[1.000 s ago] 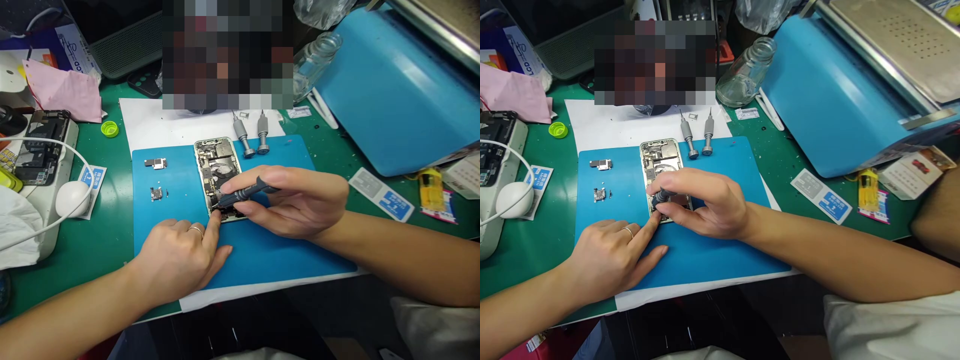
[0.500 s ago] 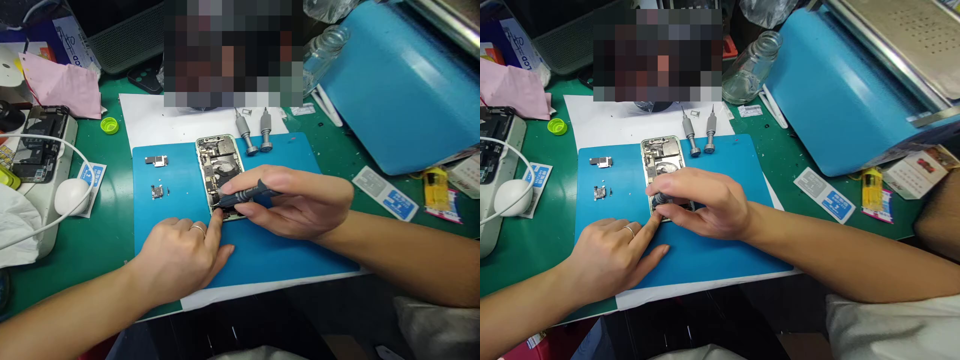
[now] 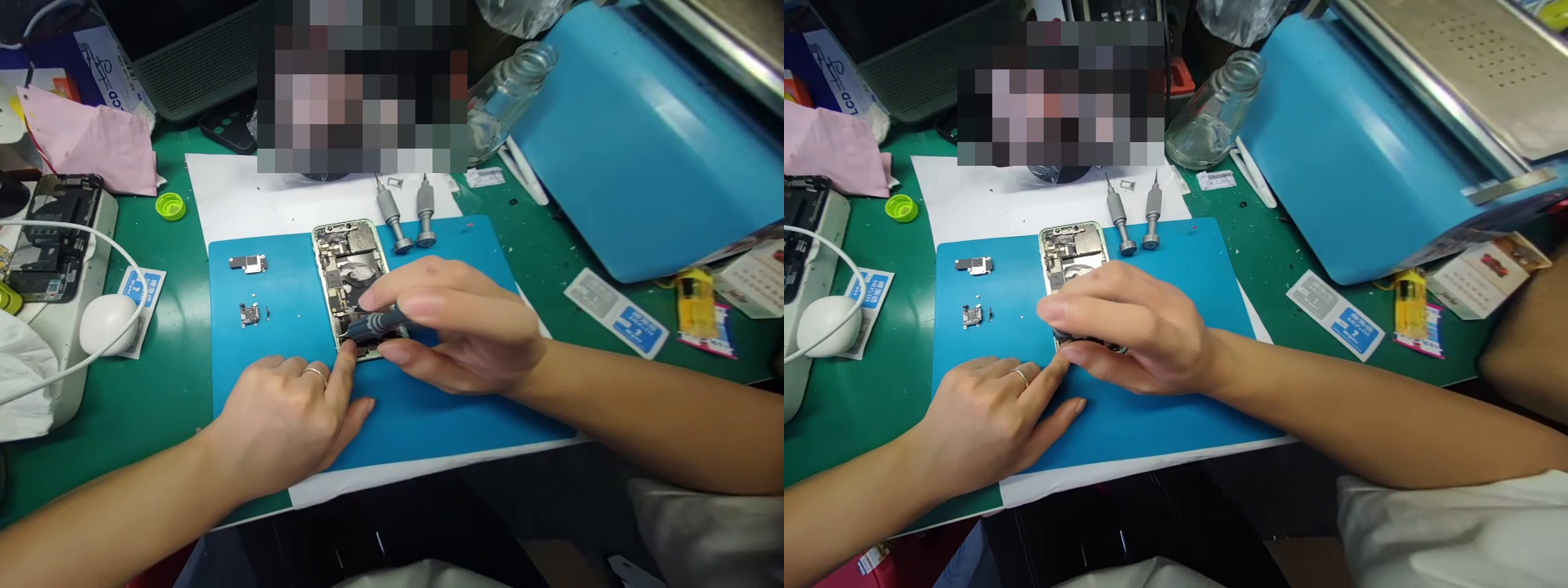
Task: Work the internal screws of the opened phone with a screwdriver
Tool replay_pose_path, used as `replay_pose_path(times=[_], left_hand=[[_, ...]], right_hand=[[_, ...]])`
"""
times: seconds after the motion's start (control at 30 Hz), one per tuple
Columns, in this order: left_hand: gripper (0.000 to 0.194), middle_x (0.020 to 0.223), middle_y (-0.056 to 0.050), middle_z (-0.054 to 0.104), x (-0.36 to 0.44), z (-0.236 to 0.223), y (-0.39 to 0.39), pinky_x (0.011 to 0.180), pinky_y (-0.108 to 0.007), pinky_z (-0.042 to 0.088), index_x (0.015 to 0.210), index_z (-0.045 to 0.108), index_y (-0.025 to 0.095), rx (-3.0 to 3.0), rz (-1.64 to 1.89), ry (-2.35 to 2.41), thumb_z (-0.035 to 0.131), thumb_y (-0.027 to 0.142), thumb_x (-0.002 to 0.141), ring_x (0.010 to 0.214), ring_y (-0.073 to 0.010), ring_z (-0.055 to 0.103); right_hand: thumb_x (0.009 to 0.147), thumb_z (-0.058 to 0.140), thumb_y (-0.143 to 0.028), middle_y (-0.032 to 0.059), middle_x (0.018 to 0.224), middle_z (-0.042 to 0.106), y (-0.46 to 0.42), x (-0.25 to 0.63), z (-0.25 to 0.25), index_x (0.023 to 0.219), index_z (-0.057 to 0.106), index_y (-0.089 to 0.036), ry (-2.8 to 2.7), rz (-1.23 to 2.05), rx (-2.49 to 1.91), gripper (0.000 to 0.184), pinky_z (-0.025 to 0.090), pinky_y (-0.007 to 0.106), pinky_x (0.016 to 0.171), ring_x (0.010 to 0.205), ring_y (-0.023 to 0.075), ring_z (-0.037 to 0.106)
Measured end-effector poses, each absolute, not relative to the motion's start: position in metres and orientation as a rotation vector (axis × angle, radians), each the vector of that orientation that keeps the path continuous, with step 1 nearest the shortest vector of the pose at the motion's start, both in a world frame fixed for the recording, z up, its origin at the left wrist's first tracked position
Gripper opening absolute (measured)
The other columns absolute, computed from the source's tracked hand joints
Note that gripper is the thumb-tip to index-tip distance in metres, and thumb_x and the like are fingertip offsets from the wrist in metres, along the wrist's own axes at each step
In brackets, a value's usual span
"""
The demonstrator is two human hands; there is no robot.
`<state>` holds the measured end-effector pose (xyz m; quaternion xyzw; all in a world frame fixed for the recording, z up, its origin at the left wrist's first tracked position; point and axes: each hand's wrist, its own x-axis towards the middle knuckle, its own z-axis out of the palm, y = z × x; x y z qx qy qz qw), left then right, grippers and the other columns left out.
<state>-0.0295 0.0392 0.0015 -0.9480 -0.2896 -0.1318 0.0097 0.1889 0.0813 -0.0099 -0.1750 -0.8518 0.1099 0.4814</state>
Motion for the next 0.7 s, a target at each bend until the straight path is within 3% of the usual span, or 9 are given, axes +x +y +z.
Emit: replay_pose_path(times=[0.17, 0.33, 0.43, 0.6, 0.7], left_hand=[[0.032, 0.057, 0.001, 0.061, -0.0301, 0.0012, 0.0394, 0.049, -0.032, 0.038, 0.095, 0.067, 0.013, -2.985, -0.417, -0.924, 0.048, 0.037, 0.101, 0.05, -0.0171, 0.061], [0.031, 0.057, 0.001, 0.06, -0.0292, 0.001, 0.0411, 0.048, -0.032, 0.039, 0.085, 0.065, 0.015, -2.991, -0.434, -0.93, 0.047, 0.035, 0.101, 0.049, -0.0169, 0.059], [0.031, 0.057, 0.001, 0.06, -0.029, 0.0011, 0.0417, 0.048, -0.033, 0.039, 0.088, 0.065, 0.014, -2.985, -0.451, -0.919, 0.047, 0.035, 0.101, 0.049, -0.0174, 0.059], [0.031, 0.057, 0.001, 0.06, -0.0298, 0.0003, 0.0412, 0.048, -0.032, 0.039, 0.097, 0.066, 0.013, -2.989, -0.436, -0.92, 0.045, 0.036, 0.102, 0.049, -0.0176, 0.06], [0.031, 0.058, 0.001, 0.06, -0.0303, 0.0003, 0.0412, 0.05, -0.031, 0.04, 0.098, 0.066, 0.014, -2.993, -0.418, -0.928, 0.045, 0.036, 0.102, 0.05, -0.017, 0.06]], right_hand=[[0.093, 0.056, -0.011, 0.0135, 0.111, 0.071, 0.0791, 0.1854, -0.0059, 0.134, 0.045, -0.015, -2.092, 0.392, -0.453, 0.042, 0.062, 0.039, 0.087, 0.106, 0.0208, 0.071], [0.094, 0.054, -0.014, 0.0085, 0.101, 0.071, 0.0787, 0.1825, -0.0022, 0.126, 0.049, -0.017, -2.11, 0.285, -0.471, 0.033, 0.061, 0.034, 0.081, 0.093, 0.0161, 0.07], [0.093, 0.056, -0.016, 0.0057, 0.094, 0.068, 0.079, 0.1836, -0.0001, 0.122, 0.052, -0.019, -2.115, 0.209, -0.522, 0.029, 0.059, 0.032, 0.074, 0.086, 0.0147, 0.068], [0.093, 0.052, -0.009, 0.0118, 0.108, 0.072, 0.078, 0.1837, 0.0001, 0.127, 0.05, -0.015, -2.066, 0.286, -0.448, 0.034, 0.06, 0.037, 0.09, 0.106, 0.0178, 0.07], [0.095, 0.05, -0.007, 0.011, 0.103, 0.073, 0.0775, 0.1823, -0.0013, 0.125, 0.049, -0.014, -2.041, 0.304, -0.422, 0.031, 0.06, 0.036, 0.088, 0.101, 0.0171, 0.071]])
